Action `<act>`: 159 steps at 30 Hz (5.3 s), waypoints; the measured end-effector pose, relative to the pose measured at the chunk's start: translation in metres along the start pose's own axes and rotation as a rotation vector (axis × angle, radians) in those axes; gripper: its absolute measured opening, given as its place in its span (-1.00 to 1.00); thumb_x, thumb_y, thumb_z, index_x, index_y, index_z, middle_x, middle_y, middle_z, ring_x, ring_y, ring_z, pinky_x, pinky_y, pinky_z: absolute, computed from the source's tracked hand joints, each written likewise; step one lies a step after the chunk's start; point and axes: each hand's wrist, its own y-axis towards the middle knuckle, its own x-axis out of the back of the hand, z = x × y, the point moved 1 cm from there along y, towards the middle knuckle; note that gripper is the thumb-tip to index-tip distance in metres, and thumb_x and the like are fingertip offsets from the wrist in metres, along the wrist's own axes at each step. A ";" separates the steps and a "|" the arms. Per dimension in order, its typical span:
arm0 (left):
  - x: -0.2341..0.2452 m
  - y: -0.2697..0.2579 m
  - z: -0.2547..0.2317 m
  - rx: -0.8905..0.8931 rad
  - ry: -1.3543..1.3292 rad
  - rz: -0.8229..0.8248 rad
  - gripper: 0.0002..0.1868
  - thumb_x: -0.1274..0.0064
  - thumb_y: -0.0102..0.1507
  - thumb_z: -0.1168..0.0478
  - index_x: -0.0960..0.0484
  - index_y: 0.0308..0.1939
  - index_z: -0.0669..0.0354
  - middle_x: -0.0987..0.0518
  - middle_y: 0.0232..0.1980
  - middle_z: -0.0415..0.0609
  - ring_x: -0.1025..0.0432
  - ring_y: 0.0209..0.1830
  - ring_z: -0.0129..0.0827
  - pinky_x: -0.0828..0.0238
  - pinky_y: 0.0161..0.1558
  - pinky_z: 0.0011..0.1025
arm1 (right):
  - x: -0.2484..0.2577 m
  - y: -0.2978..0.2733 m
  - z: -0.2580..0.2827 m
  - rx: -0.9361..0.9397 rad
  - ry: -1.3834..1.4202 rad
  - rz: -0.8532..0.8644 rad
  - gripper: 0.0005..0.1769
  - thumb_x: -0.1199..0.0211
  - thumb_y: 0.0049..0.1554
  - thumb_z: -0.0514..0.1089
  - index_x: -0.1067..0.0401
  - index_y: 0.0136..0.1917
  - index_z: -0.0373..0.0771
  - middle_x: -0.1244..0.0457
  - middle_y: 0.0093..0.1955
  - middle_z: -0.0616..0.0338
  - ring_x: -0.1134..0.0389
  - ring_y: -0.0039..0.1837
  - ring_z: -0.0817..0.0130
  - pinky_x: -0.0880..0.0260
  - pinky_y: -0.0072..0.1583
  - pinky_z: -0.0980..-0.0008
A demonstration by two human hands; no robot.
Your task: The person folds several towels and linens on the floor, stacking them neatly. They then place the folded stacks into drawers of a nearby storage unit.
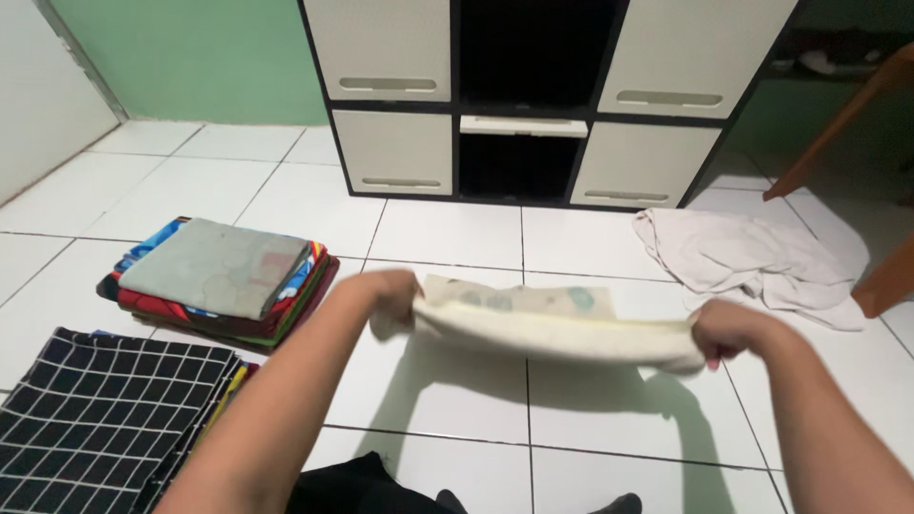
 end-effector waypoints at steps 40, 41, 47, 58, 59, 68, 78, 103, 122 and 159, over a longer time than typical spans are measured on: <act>-0.096 0.165 0.072 0.049 -1.350 -0.734 -0.58 -0.26 0.07 0.41 -0.61 -0.01 0.05 -0.65 -0.18 -0.12 -0.51 -0.24 -0.47 -0.48 -0.20 -0.48 | -0.077 0.218 -0.061 0.044 1.155 -0.380 -0.86 -0.35 0.18 -0.27 -0.45 -0.01 -0.32 -0.29 -0.23 0.21 -0.25 -0.29 0.49 -0.29 -0.25 0.51; -0.085 0.152 0.071 0.024 -1.349 -0.735 -0.65 -0.26 0.08 0.39 -0.67 -0.06 0.08 -0.66 -0.19 -0.13 -0.51 -0.24 -0.49 -0.47 -0.21 -0.49 | -0.067 0.205 -0.058 0.061 1.132 -0.371 -0.85 -0.35 0.18 -0.26 -0.47 0.02 -0.31 -0.29 -0.22 0.22 -0.26 -0.27 0.51 -0.26 -0.25 0.53; -0.020 0.084 0.056 0.120 -1.017 -0.885 -0.74 -0.43 0.03 0.30 -0.59 -0.40 0.21 -0.63 -0.36 -0.04 -0.47 -0.38 -0.44 -0.42 -0.31 -0.44 | -0.011 0.110 -0.020 0.217 1.144 -0.405 -0.81 -0.18 0.23 -0.37 -0.48 0.11 -0.41 -0.38 -0.07 0.10 -0.39 -0.12 0.45 -0.47 -0.02 0.56; 0.063 -0.038 0.020 -0.094 -0.228 -1.238 -0.69 -0.38 0.04 0.31 -0.52 -0.32 0.29 -0.54 -0.19 0.13 -0.46 -0.16 0.09 -0.39 -0.15 -0.08 | 0.033 -0.101 0.081 0.380 0.965 -0.565 -0.82 -0.25 0.24 -0.26 -0.54 0.10 -0.33 -0.39 0.14 -0.06 -0.42 0.22 0.31 -0.37 0.27 0.53; 0.068 -0.045 0.016 -0.084 -0.222 -1.255 -0.66 -0.41 0.02 0.28 -0.53 -0.32 0.29 -0.54 -0.20 0.13 -0.45 -0.17 0.11 -0.39 -0.16 -0.08 | 0.036 -0.108 0.084 0.455 0.979 -0.560 -0.84 -0.28 0.24 -0.26 -0.53 0.08 -0.37 -0.39 0.13 -0.06 -0.44 0.23 0.30 -0.38 0.29 0.52; 0.075 -0.073 0.005 -0.036 -0.357 -1.144 -0.65 -0.42 0.02 0.24 -0.54 -0.32 0.31 -0.60 -0.20 0.13 -0.50 -0.21 0.05 -0.42 -0.17 -0.12 | 0.041 -0.103 0.065 0.372 0.577 -0.831 -0.93 -0.28 0.23 -0.28 -0.55 -0.03 -0.33 -0.40 -0.05 0.02 -0.43 -0.07 0.32 -0.48 -0.02 0.36; 0.063 -0.067 0.006 -0.103 -0.126 -1.161 -0.77 -0.29 0.05 0.34 -0.55 -0.30 0.27 -0.59 -0.16 0.19 -0.46 -0.14 0.18 -0.38 -0.16 -0.01 | 0.037 -0.073 0.053 0.384 0.505 -0.710 -0.77 -0.35 0.17 -0.22 -0.49 0.10 -0.31 -0.33 -0.09 0.07 -0.32 -0.12 0.34 -0.39 -0.07 0.35; 0.080 0.110 -0.032 -0.234 -2.033 -0.605 -0.65 0.33 0.46 0.12 -0.47 0.23 0.10 -0.52 0.04 -0.02 -0.42 -0.11 -0.26 -0.36 -0.21 -0.21 | 0.070 0.076 0.102 0.575 1.868 -0.132 -0.64 0.23 0.39 -0.13 -0.28 0.30 -0.30 -0.26 0.32 -0.07 -0.26 0.35 0.03 -0.27 0.35 -0.11; 0.058 -0.060 0.027 0.014 -0.981 -0.794 -0.72 -0.18 0.16 0.12 -0.72 -0.38 0.34 -0.61 -0.37 0.15 -0.46 -0.40 -0.19 -0.44 -0.35 -0.31 | 0.054 -0.068 0.025 0.374 0.833 -0.490 -0.65 -0.12 0.17 -0.24 -0.49 0.11 -0.56 -0.37 0.16 -0.24 -0.38 0.26 0.02 -0.32 0.43 0.16; -0.143 0.179 0.098 0.227 -1.020 -0.896 -0.76 -0.14 0.32 0.29 -0.69 0.04 0.30 -0.69 -0.13 0.07 -0.46 -0.19 -0.35 -0.42 -0.09 -0.42 | -0.127 0.209 -0.089 0.035 0.527 -0.749 -0.69 -0.42 0.19 -0.10 -0.52 0.05 -0.40 -0.32 -0.15 0.09 -0.26 -0.17 0.37 -0.30 -0.12 0.32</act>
